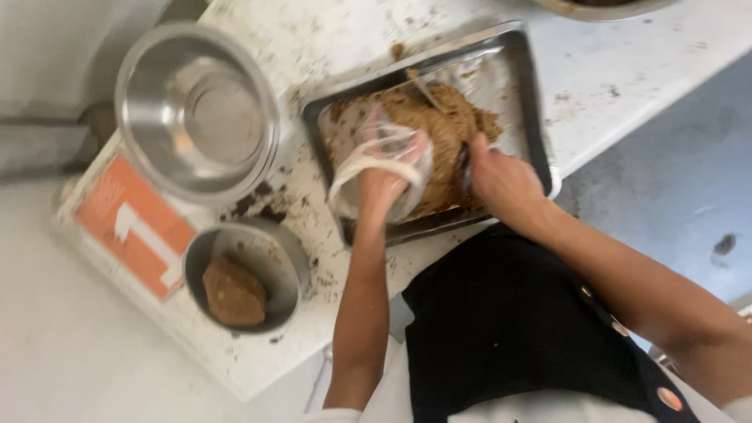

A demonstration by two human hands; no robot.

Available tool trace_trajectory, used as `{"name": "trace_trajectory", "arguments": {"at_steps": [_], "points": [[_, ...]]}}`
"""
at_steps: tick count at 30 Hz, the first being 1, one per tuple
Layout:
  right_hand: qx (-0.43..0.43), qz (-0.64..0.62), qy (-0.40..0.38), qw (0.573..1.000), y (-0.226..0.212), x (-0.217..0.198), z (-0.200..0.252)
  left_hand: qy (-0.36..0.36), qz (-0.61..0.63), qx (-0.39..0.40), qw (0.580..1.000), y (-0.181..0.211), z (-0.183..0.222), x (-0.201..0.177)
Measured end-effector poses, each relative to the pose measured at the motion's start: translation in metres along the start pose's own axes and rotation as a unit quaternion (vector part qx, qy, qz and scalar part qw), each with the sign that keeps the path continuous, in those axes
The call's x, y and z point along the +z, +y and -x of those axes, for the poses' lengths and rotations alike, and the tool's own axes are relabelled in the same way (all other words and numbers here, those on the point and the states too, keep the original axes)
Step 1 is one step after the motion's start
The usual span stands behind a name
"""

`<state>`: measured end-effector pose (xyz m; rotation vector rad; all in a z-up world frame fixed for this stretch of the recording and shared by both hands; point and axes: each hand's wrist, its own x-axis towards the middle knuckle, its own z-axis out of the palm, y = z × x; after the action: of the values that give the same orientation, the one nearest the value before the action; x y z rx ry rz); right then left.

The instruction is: The person uses a large blade to cut and scrape portions of a brown food paste from a metal tray into a small bowl, then transfers the paste into plastic bags inside a larger metal bowl.

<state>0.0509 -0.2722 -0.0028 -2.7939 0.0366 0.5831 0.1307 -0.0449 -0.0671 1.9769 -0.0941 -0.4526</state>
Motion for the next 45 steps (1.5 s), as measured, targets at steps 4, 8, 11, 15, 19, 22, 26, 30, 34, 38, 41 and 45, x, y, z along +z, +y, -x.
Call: {"name": "trace_trajectory", "arguments": {"at_steps": [4,8,11,15,19,22,26,30,34,38,41,45], "points": [[0.052,-0.078,-0.025,0.995,0.013,-0.006,0.015,0.013,0.049,0.007,0.999,0.034,-0.003,-0.007],[0.118,-0.14,-0.111,0.977,0.011,-0.044,0.063,0.024,0.076,-0.029,0.996,0.046,0.004,-0.009],[0.136,-0.163,-0.069,0.975,0.0,-0.062,0.076,0.002,0.017,-0.139,0.99,0.044,0.008,-0.005],[0.106,-0.199,-0.095,0.97,-0.01,-0.041,0.058,0.061,0.035,-0.093,0.993,0.054,0.016,0.008],[0.097,-0.195,-0.038,0.975,-0.003,-0.001,0.027,0.083,0.035,-0.068,0.994,0.059,0.019,0.008],[0.081,-0.191,-0.006,0.978,0.007,0.02,0.015,0.008,-0.023,-0.148,0.989,0.064,0.002,0.003],[0.018,-0.203,0.059,0.977,0.021,0.027,0.007,-0.012,-0.007,-0.182,0.983,0.069,0.008,-0.002],[-0.018,-0.157,0.052,0.986,0.036,-0.014,0.02,0.0,0.073,-0.206,0.976,0.062,0.009,0.002],[0.014,-0.247,0.084,0.965,0.011,-0.018,0.064,0.022,0.116,-0.16,0.98,0.043,0.01,0.005],[0.07,-0.207,0.114,0.969,0.004,0.054,0.034,0.036,0.033,-0.041,0.998,0.01,0.007,0.002],[0.028,-0.23,0.092,0.968,0.028,0.107,0.003,-0.009,0.15,-0.07,0.986,0.007,0.001,0.005],[-0.133,-0.136,0.123,0.974,0.047,0.103,-0.016,-0.021,0.091,-0.166,0.982,0.022,0.003,-0.004]]}}
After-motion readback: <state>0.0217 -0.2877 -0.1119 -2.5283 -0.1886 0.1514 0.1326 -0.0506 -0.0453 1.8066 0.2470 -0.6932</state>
